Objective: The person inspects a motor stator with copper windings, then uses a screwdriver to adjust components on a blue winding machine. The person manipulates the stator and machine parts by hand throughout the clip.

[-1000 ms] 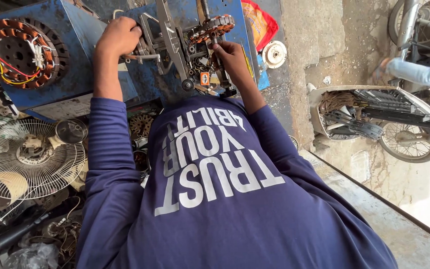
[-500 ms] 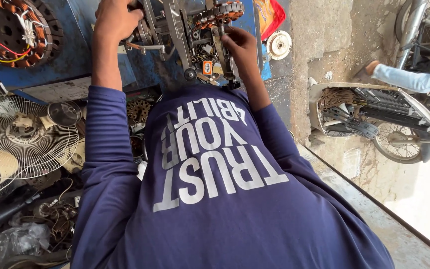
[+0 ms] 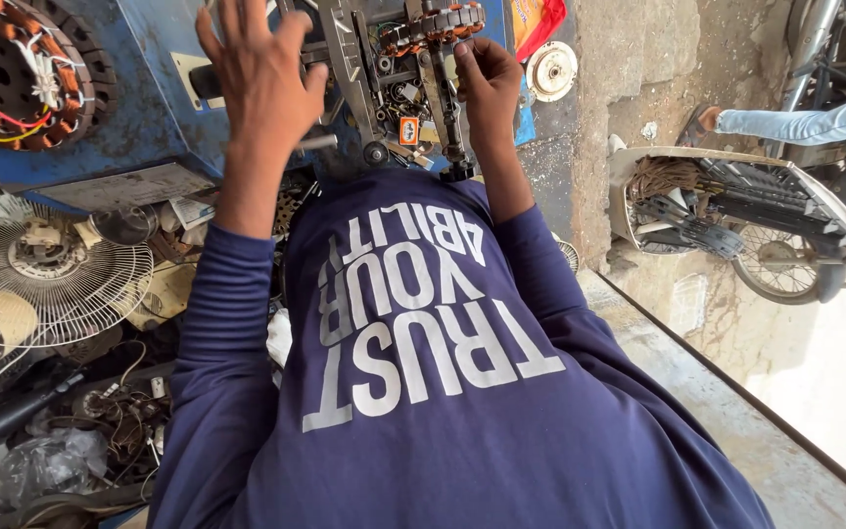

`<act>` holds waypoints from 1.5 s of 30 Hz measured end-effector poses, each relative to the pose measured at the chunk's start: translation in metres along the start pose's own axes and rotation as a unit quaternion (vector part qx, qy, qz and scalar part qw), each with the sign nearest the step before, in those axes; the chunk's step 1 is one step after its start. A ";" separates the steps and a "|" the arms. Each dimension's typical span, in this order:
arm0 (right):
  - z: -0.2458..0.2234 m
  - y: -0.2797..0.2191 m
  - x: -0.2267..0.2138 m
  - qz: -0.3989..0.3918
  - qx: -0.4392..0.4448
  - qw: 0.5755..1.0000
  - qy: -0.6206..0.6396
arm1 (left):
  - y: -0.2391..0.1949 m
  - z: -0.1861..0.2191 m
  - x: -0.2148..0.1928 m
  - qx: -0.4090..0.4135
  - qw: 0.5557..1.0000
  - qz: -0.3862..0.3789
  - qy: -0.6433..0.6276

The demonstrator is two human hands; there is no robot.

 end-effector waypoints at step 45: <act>-0.121 0.104 0.029 -0.080 -0.195 0.945 -0.251 | 0.026 -0.063 -0.011 -0.100 0.960 0.170 -0.201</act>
Point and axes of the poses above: each hand's wrist, its own y-axis towards the middle knuckle, its own x-axis out of the palm, z = x × y, the point moved 4 cm from there along y, towards the middle knuckle, and after that the axes turned 7 degrees about -y, right-handed, at the moved point
